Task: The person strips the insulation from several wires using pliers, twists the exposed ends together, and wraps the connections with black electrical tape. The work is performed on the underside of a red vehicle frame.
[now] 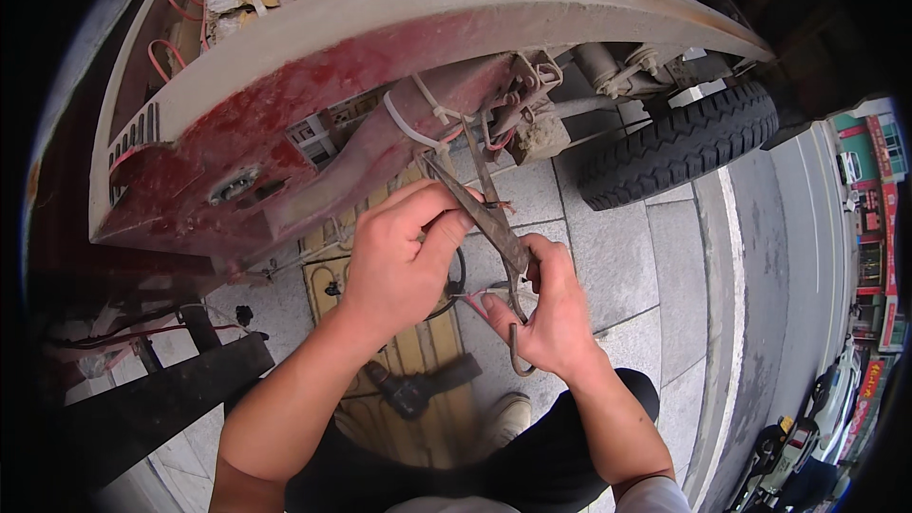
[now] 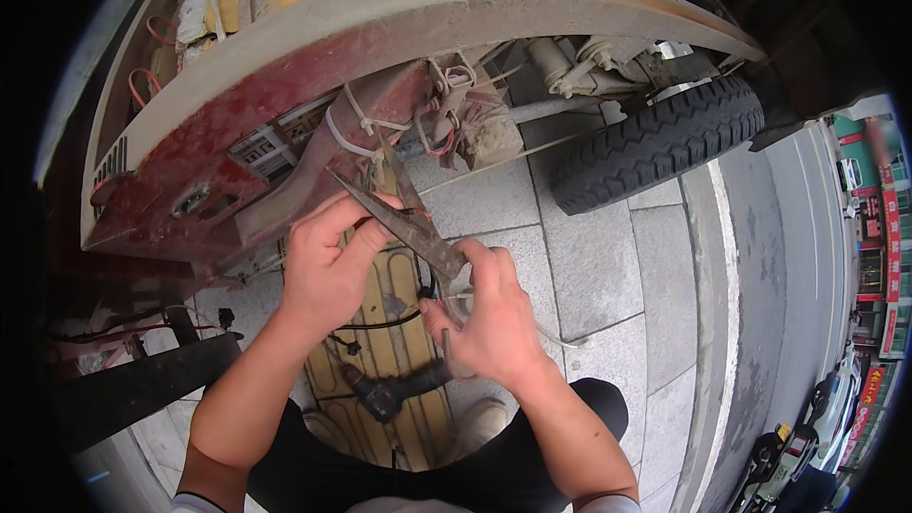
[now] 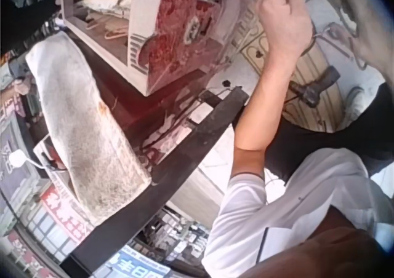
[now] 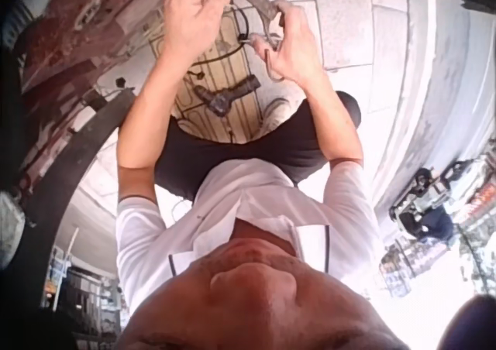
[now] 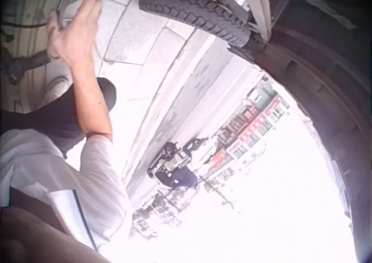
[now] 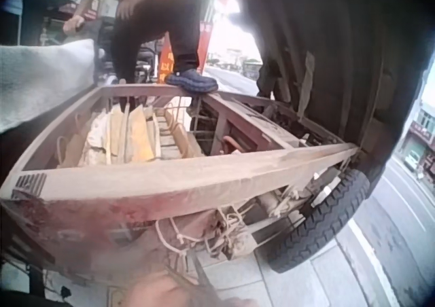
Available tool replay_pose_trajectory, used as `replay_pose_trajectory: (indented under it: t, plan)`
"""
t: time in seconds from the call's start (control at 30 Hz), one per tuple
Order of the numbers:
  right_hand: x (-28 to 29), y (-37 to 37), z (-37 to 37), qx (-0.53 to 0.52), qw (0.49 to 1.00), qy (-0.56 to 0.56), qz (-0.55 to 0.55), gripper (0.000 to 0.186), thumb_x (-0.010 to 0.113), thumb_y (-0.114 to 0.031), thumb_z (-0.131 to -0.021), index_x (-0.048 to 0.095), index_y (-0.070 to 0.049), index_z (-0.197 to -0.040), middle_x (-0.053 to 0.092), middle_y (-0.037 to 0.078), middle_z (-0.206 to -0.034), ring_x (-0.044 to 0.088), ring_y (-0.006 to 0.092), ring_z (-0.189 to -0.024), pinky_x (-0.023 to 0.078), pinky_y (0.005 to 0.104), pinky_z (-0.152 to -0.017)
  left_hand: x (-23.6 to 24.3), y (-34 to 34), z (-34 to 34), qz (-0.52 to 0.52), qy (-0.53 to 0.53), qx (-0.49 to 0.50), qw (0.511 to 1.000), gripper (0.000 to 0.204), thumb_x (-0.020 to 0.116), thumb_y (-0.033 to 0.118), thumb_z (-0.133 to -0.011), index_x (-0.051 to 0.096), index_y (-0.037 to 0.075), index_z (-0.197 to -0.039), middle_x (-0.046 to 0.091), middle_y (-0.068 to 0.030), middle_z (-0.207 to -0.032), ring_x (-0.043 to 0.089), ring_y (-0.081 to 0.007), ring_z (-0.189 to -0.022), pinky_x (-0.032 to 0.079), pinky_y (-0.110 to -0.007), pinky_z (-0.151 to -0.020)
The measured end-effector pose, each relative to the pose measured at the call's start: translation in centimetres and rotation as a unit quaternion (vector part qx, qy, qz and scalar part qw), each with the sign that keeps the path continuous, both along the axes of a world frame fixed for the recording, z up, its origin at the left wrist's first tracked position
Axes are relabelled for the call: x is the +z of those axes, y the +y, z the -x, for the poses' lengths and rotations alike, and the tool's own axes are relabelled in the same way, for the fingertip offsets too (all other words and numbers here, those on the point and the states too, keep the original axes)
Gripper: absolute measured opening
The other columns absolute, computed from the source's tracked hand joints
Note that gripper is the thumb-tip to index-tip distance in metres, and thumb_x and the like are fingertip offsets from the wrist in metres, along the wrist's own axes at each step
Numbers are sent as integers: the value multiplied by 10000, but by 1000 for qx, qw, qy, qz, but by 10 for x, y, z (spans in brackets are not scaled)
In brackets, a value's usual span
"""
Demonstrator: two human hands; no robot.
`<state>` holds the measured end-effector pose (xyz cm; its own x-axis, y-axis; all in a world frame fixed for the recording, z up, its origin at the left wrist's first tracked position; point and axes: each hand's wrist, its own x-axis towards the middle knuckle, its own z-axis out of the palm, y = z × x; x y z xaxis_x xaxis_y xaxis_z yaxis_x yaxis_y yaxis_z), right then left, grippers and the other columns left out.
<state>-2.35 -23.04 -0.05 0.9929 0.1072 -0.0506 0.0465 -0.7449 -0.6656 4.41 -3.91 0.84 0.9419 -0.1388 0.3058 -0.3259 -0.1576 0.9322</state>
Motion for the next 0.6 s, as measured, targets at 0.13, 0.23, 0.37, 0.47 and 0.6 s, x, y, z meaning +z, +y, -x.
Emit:
replay_pose_trajectory:
  t: [0.13,0.23,0.37,0.47,0.6]
  plan:
    - [2,4,0,-8,999,39,-10,680,771,-214,-823,391,-72,-1369,520,225,-1135,600,447,-980,513,493,-821,-2,-2,1,10,1,7,1000,122,613,8,-926,696,-17,-1013,686,-136,-881,677,-254,-803,522,-332,-727]
    - [1,5,2,-10,997,65,-38,666,753,-206,-839,383,-64,-1374,508,239,-1164,589,463,-1020,509,498,-844,-5,-3,-1,12,-12,3,1000,81,626,11,-918,678,-22,-971,662,-134,-850,649,-261,-760,504,-339,-693]
    - [-4,4,3,2,997,53,-52,662,733,-195,-855,366,-44,-1385,493,252,-1190,576,471,-1035,498,506,-874,-7,0,-1,-13,0,-2,1000,50,638,18,-912,646,-29,-925,622,-131,-807,605,-264,-711,478,-348,-660]
    - [-1,4,3,4,996,68,-59,661,725,-188,-859,360,-35,-1389,490,255,-1193,574,475,-1031,494,509,-884,-6,0,-1,-5,5,-8,1000,51,641,22,-911,637,-29,-914,609,-127,-795,595,-260,-705,471,-350,-658]
    - [-5,3,4,10,997,57,-58,657,718,-177,-860,359,-32,-1391,487,258,-1194,572,479,-1023,492,509,-884,-7,-2,-1,5,-4,-10,1000,52,640,24,-911,637,-27,-916,615,-126,-802,604,-261,-721,476,-353,-668]
